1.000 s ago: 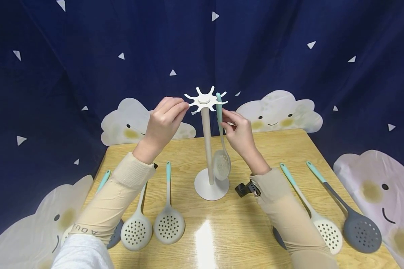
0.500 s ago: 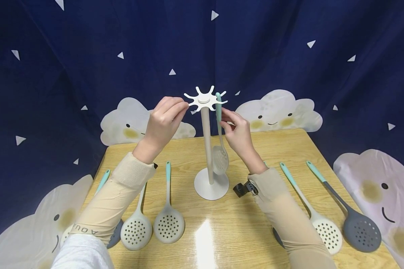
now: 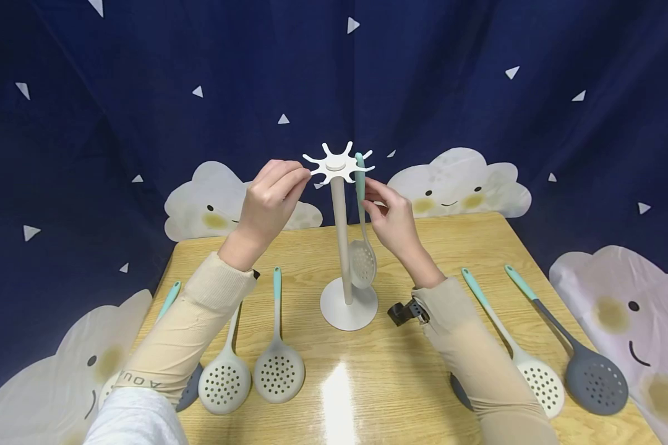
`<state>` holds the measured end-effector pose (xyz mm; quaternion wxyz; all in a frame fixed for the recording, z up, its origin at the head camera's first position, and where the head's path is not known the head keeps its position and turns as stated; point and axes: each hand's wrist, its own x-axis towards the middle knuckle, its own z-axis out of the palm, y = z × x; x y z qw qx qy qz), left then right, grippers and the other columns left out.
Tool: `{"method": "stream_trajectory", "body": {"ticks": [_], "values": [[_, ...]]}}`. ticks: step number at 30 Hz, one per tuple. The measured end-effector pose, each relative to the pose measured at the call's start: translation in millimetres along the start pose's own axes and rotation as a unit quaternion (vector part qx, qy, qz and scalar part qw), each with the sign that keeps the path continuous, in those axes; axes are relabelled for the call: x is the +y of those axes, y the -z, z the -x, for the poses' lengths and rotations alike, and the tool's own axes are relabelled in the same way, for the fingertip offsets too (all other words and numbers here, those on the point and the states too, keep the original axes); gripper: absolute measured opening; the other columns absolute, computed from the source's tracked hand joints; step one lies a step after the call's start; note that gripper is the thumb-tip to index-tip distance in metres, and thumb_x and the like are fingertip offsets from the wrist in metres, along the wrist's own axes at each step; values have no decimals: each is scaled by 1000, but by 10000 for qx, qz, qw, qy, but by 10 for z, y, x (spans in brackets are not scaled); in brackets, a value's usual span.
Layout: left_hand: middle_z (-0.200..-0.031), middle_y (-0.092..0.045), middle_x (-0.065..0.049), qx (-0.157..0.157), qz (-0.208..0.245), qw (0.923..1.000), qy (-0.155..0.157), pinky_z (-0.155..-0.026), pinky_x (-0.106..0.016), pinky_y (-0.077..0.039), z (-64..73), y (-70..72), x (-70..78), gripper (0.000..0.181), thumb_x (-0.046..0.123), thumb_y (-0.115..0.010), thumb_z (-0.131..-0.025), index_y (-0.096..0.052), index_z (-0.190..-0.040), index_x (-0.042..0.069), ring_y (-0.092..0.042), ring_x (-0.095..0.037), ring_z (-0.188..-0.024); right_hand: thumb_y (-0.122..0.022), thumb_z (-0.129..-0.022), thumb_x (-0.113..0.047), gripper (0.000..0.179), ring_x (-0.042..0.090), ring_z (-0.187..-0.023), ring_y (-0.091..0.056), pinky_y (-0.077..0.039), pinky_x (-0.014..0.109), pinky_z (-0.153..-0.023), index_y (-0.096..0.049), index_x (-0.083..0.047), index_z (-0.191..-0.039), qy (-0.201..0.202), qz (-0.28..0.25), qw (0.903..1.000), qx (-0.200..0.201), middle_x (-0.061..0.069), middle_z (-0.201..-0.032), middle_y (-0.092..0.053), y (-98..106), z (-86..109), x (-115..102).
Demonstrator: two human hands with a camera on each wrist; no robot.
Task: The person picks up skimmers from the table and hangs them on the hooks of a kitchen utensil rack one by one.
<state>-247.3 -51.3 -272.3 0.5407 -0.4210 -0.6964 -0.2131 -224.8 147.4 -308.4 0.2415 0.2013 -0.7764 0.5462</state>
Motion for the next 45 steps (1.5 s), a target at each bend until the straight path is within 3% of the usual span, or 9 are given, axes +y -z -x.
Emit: {"method": "stream_trajectory", "body": {"ticks": [6,12,16,20,25,29,33,39,45], "values": [[-80,-63,-11,2,5,10000,-20,-72,-28,-51,6,3,-9,10,-2,-58,-86,-65,-80,-5,-58,-25,-73,-56,-83,12,36,8,-92,-60,-50,25,-84,-50,16,-118,426,-77,9990,86,31,-105,-59,31,7,47],[-81,-63,-11,2,21,10000,-19,-72,-28,-51,7,0,-11,10,-2,-58,-86,-65,-81,-5,-58,-25,-73,-56,-80,14,28,36,-88,-59,-50,33,-82,-57,14,-108,1100,296,9873,1111,28,-94,-62,43,10,375],[-81,-63,-11,3,27,10000,-19,-72,-28,-51,11,-3,-13,11,-1,-57,-87,-65,-81,-5,-58,-26,-73,-60,-79,10,26,32,-87,-59,-48,30,-79,-62,6,-104,1000,887,9764,1698,21,-93,-64,95,17,792],[-80,-63,-11,14,23,10000,-23,-72,-29,-51,14,-3,-16,11,-2,-56,-87,-65,-81,-5,-58,-26,-73,-61,-79,5,26,30,-90,-57,-46,35,-77,-62,2,-106,534,1392,9722,1805,18,-96,-62,179,74,1118],[-80,-63,-11,40,-7,10000,-23,-73,-28,-51,14,-5,-14,10,-2,-58,-86,-65,-81,-5,-58,-26,-73,-57,-84,1,29,35,-97,-52,-43,46,-83,-57,3,-113,-378,1948,9698,1416,21,-106,-56,305,236,1440],[-81,-63,-11,56,-25,10000,-27,-73,-29,-51,13,-11,-10,10,-1,-58,-86,-65,-80,-4,-58,-26,-73,-52,-88,-2,34,39,-102,-48,-41,49,-85,-51,4,-122,-1280,2346,9592,928,23,-114,-50,406,424,1667],[-80,-63,-11,80,-31,10000,-21,-73,-29,-51,15,-16,-8,11,-1,-57,-87,-65,-80,-5,-57,-26,-73,-48,-89,-3,42,43,-104,-45,-42,53,-84,-42,9,-128,-2148,2622,9405,236,30,-118,-45,486,622,1869],[-80,-63,-11,77,-13,10000,-59,-72,-29,-51,8,-21,-4,12,-2,-56,-87,-65,-80,-4,-57,-26,-73,-43,-88,-5,52,45,-98,-42,-43,52,-75,-28,14,-135,-3255,2725,9030,-663,38,-126,-32,582,863,2050],[-80,-63,-11,93,-34,9999,-37,-71,-28,-51,12,-23,-10,12,-2,-57,-87,-65,-80,-5,-57,-26,-72,-45,-88,-7,55,54,-108,-37,-40,58,-87,-26,20,-132,-3707,3045,8693,-1190,44,-125,-29,658,1030,2165]]}}
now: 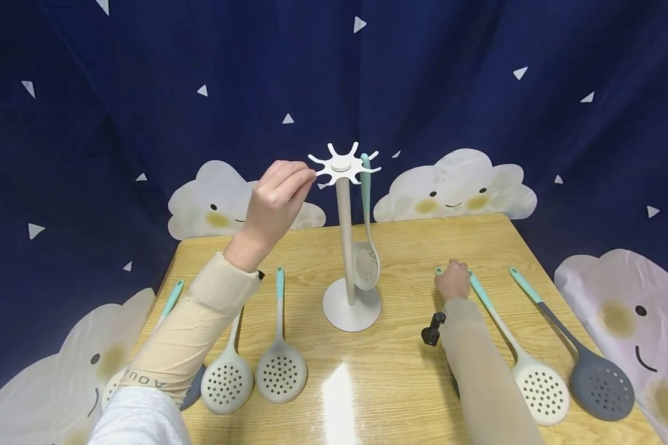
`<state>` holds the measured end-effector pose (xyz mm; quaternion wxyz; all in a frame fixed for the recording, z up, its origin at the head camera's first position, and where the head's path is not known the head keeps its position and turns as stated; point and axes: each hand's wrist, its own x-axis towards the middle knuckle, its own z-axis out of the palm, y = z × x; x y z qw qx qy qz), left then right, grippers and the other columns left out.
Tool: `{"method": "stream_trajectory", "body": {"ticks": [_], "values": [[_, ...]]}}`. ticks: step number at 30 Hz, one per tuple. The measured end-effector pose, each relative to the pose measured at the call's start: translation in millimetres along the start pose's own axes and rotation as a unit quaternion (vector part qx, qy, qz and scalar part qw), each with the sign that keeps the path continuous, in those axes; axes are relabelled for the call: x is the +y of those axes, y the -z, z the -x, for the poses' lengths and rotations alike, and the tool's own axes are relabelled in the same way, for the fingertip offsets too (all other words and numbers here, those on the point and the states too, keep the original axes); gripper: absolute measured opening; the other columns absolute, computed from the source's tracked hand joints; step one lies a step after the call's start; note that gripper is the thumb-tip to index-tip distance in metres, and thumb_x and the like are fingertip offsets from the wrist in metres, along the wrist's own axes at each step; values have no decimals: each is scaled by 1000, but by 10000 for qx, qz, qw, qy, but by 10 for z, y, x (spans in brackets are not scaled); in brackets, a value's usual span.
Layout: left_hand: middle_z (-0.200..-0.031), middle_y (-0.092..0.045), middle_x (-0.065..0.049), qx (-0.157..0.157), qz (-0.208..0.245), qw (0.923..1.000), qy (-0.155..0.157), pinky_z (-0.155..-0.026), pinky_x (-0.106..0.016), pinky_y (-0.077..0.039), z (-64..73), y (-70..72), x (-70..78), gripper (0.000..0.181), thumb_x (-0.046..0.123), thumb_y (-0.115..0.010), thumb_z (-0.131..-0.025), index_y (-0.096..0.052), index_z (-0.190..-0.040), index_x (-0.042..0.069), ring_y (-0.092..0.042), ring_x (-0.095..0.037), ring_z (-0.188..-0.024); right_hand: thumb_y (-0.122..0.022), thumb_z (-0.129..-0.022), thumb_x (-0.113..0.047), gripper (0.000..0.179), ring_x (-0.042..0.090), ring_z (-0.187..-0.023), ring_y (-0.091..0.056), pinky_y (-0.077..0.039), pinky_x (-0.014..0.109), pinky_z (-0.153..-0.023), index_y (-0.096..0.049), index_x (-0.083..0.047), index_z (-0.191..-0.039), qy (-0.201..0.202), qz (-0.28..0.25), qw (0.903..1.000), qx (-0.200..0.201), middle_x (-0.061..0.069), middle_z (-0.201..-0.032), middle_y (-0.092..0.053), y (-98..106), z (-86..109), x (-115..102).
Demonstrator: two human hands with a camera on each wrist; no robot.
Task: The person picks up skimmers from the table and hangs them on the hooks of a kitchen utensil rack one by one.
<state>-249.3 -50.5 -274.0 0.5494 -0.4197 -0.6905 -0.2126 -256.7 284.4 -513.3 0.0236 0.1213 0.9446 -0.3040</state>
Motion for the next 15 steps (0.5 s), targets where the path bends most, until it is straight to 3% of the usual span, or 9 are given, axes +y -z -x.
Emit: {"method": "stream_trajectory", "body": {"ticks": [6,8,11,13,15], "values": [[-80,-63,-11,7,2,10000,2,-73,-28,-51,1,3,2,11,-2,-57,-87,-65,-79,-4,-57,-25,-73,-44,-85,-6,52,53,-102,-44,-48,50,-75,-33,23,-125,-66,451,9986,-276,43,-119,-36,-58,-7,215],[-80,-63,-11,6,0,10000,4,-73,-28,-51,0,3,3,12,-2,-56,-87,-65,-79,-4,-58,-25,-73,-44,-84,-7,45,48,-93,-50,-49,45,-68,-41,22,-119,-15,571,9978,-325,41,-111,-44,-63,-13,256],[-80,-63,-11,4,-5,10000,7,-73,-28,-51,1,1,3,13,-1,-56,-88,-65,-79,-4,-57,-26,-73,-46,-85,-7,24,33,-67,-51,-43,33,-53,-52,15,-92,72,692,9969,-355,28,-80,-52,-63,-6,272],[-80,-63,-11,3,-17,10000,12,-73,-28,-51,4,-1,1,13,-1,-56,-88,-65,-79,-5,-57,-25,-73,-46,-84,-6,17,21,-54,-41,-34,27,-47,-46,5,-71,56,697,9968,-381,13,-61,-43,-65,0,272],[-80,-63,-11,10,-29,10000,16,-72,-28,-51,5,-3,0,13,-1,-56,-88,-65,-80,-5,-57,-25,-73,-46,-85,-6,25,15,-50,-33,-29,24,-45,-37,-5,-61,61,693,9968,-386,2,-54,-33,-73,-2,273]]}}
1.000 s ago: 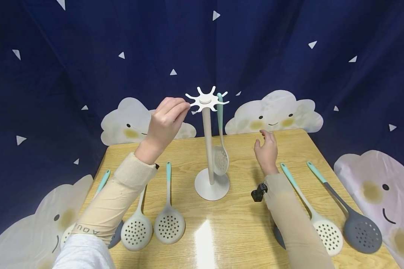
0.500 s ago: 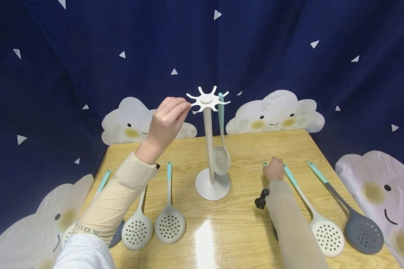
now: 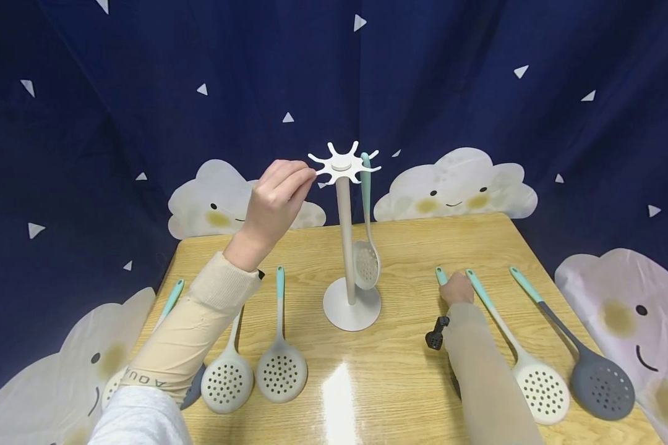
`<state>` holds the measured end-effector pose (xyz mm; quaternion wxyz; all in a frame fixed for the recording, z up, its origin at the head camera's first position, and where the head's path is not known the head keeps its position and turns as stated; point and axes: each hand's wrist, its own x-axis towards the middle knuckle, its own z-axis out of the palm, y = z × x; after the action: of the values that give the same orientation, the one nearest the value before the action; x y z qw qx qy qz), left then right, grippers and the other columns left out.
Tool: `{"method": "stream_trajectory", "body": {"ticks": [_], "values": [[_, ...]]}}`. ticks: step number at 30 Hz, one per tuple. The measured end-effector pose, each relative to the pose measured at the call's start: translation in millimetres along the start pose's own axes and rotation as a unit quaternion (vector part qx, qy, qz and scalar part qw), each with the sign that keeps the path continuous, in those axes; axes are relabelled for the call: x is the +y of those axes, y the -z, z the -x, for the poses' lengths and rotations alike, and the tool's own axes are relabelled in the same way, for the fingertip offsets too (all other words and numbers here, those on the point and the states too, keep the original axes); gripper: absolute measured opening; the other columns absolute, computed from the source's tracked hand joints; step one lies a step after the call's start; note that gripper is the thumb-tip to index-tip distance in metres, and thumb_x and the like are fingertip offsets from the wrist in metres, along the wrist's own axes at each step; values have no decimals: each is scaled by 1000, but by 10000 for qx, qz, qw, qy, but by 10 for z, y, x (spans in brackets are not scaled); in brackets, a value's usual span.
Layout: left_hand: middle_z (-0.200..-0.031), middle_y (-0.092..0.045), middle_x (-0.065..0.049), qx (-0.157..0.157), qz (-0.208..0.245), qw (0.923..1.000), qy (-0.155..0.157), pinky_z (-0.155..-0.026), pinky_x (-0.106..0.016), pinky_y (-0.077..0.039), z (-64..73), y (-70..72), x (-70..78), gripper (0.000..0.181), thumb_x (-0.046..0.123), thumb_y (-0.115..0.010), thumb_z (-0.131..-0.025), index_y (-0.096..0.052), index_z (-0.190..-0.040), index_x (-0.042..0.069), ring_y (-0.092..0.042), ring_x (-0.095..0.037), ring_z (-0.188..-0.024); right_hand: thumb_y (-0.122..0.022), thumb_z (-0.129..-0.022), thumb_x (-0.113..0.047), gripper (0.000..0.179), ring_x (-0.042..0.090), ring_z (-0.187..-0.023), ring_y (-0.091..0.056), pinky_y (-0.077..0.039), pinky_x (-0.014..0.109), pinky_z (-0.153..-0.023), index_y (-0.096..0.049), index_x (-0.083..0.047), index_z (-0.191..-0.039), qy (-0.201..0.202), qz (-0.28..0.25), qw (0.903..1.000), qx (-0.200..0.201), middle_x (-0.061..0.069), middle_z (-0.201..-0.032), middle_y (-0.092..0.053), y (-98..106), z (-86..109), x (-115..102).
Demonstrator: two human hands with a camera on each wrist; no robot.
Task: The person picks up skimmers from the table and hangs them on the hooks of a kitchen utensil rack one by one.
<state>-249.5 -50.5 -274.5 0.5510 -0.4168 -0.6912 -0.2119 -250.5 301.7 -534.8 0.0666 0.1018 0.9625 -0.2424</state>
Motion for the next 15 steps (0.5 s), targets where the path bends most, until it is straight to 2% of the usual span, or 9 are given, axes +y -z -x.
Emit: {"method": "stream_trajectory", "body": {"ticks": [3,10,13,15], "values": [[-80,-63,-11,2,-9,10000,9,-73,-28,-51,1,-1,-2,14,0,-55,-88,-65,-80,-5,-57,-25,-73,-45,-86,-6,31,12,-47,-30,-27,23,-45,-34,-11,-57,-23,-27,10000,1,-3,-50,-28,-16,-11,-2],[-80,-63,-12,-8,-3,10000,0,-73,-28,-51,2,2,2,14,0,-55,-88,-65,-79,-4,-58,-26,-73,-47,-87,-6,33,13,-47,-35,-30,24,-45,-40,-10,-55,-36,-58,10000,66,-2,-48,-34,-47,-27,-2],[-80,-63,-12,-6,2,10000,1,-73,-28,-51,0,7,7,14,-1,-56,-88,-65,-79,-4,-58,-26,-73,-47,-86,-5,27,17,-50,-39,-33,26,-46,-48,-3,-59,-120,-74,9999,36,3,-51,-40,-49,-28,-9],[-80,-64,-12,-16,2,10000,13,-73,-28,-51,2,4,5,14,0,-55,-88,-65,-79,-4,-58,-26,-73,-48,-85,-4,19,21,-54,-45,-38,29,-48,-56,5,-70,-194,-45,9998,18,10,-58,-50,-48,-35,-7]]}}
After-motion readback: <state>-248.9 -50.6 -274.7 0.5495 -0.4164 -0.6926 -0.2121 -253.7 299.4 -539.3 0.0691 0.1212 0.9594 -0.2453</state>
